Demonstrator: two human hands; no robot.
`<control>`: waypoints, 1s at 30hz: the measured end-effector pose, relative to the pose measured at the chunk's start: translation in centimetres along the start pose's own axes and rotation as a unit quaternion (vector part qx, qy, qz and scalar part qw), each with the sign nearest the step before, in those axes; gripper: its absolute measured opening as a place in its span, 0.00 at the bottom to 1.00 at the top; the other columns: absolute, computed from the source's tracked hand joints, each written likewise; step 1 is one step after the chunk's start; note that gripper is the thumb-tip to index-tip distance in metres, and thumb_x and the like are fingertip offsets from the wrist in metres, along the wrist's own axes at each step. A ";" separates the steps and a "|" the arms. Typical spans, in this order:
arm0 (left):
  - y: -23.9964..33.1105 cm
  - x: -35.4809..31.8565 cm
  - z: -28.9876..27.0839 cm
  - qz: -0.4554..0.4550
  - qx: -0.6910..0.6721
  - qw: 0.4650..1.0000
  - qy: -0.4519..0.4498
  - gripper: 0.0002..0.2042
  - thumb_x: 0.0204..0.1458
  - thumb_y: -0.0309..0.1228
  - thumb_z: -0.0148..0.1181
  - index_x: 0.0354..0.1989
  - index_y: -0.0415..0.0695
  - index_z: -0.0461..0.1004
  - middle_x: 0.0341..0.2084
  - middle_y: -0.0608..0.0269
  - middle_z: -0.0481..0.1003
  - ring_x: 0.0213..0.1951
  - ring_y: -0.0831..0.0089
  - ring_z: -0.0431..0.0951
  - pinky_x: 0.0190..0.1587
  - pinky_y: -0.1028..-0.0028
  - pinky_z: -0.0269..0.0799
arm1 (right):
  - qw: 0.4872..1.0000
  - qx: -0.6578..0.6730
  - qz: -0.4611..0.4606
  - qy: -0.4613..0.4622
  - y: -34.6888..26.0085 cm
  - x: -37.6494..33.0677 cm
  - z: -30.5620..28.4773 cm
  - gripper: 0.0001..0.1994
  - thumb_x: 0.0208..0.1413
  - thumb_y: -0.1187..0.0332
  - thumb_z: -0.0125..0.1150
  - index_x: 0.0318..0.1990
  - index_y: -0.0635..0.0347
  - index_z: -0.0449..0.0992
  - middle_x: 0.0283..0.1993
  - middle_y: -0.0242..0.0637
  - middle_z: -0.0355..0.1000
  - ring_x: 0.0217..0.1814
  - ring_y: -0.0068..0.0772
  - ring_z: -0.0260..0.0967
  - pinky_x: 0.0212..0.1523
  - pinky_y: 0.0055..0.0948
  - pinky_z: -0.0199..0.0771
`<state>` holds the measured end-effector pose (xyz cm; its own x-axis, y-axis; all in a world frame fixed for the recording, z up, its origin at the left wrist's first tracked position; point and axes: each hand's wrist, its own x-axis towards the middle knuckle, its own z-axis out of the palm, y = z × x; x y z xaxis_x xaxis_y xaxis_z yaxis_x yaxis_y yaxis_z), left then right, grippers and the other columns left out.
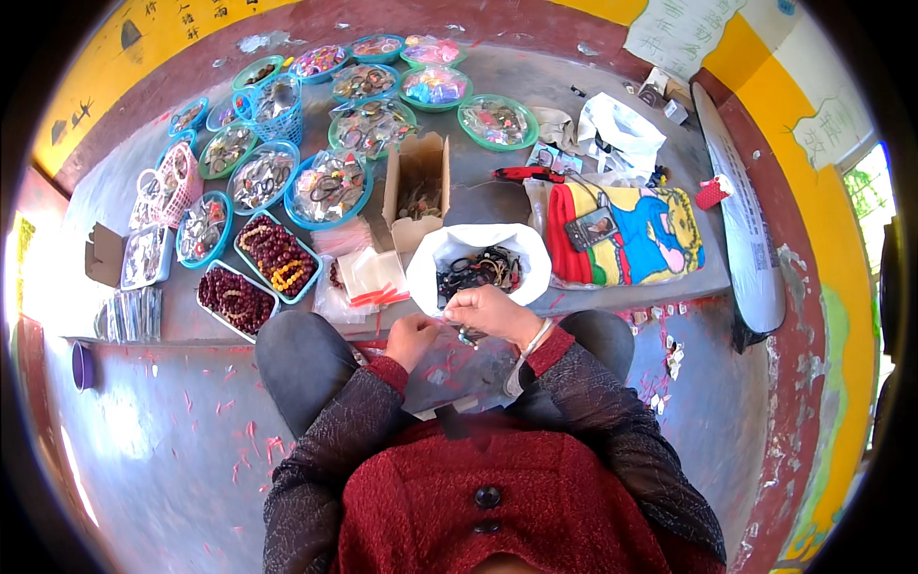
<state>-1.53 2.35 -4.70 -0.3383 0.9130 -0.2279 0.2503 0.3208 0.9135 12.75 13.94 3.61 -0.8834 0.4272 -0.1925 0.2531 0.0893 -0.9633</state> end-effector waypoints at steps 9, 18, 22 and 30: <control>0.2 -0.1 0.4 0.006 -0.009 1.000 -0.022 0.08 0.43 0.28 0.55 0.27 0.35 0.74 0.15 0.64 0.71 0.21 0.81 0.68 0.23 0.76 0.64 | 0.969 0.189 0.123 -0.098 -0.8 -0.1 -0.2 0.06 0.55 0.71 0.53 0.38 0.62 0.72 0.28 0.25 0.67 0.26 0.12 0.61 0.26 0.13 0.62; 2.6 -0.9 -0.2 -0.003 0.058 0.995 -0.086 0.11 0.43 0.31 0.56 0.31 0.36 0.74 0.15 0.60 0.72 0.20 0.77 0.71 0.24 0.73 0.66 | 0.980 0.152 0.096 -0.082 0.9 0.5 0.2 0.07 0.52 0.72 0.50 0.37 0.60 0.72 0.29 0.25 0.68 0.31 0.13 0.64 0.31 0.14 0.63; 2.2 -0.7 -0.1 -0.032 -0.005 0.994 -0.104 0.11 0.45 0.29 0.54 0.35 0.36 0.74 0.21 0.61 0.74 0.24 0.78 0.73 0.28 0.75 0.68 | 0.979 0.157 0.114 -0.069 0.0 0.3 0.2 0.06 0.54 0.75 0.48 0.35 0.62 0.72 0.28 0.26 0.68 0.27 0.15 0.64 0.30 0.16 0.65; 0.3 0.3 0.2 -0.047 -0.099 0.986 -0.122 0.11 0.49 0.23 0.48 0.39 0.32 0.72 0.29 0.62 0.75 0.30 0.78 0.73 0.35 0.79 0.69 | 0.995 -0.094 -0.004 -0.013 0.7 0.3 0.2 0.07 0.47 0.71 0.54 0.35 0.61 0.73 0.24 0.31 0.67 0.25 0.22 0.66 0.30 0.23 0.67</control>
<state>-1.36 2.79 -4.53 -0.1174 0.9231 -0.3663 0.0376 0.3727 0.9272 12.59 13.90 2.85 -0.8954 0.4018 -0.1917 0.3128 0.2616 -0.9131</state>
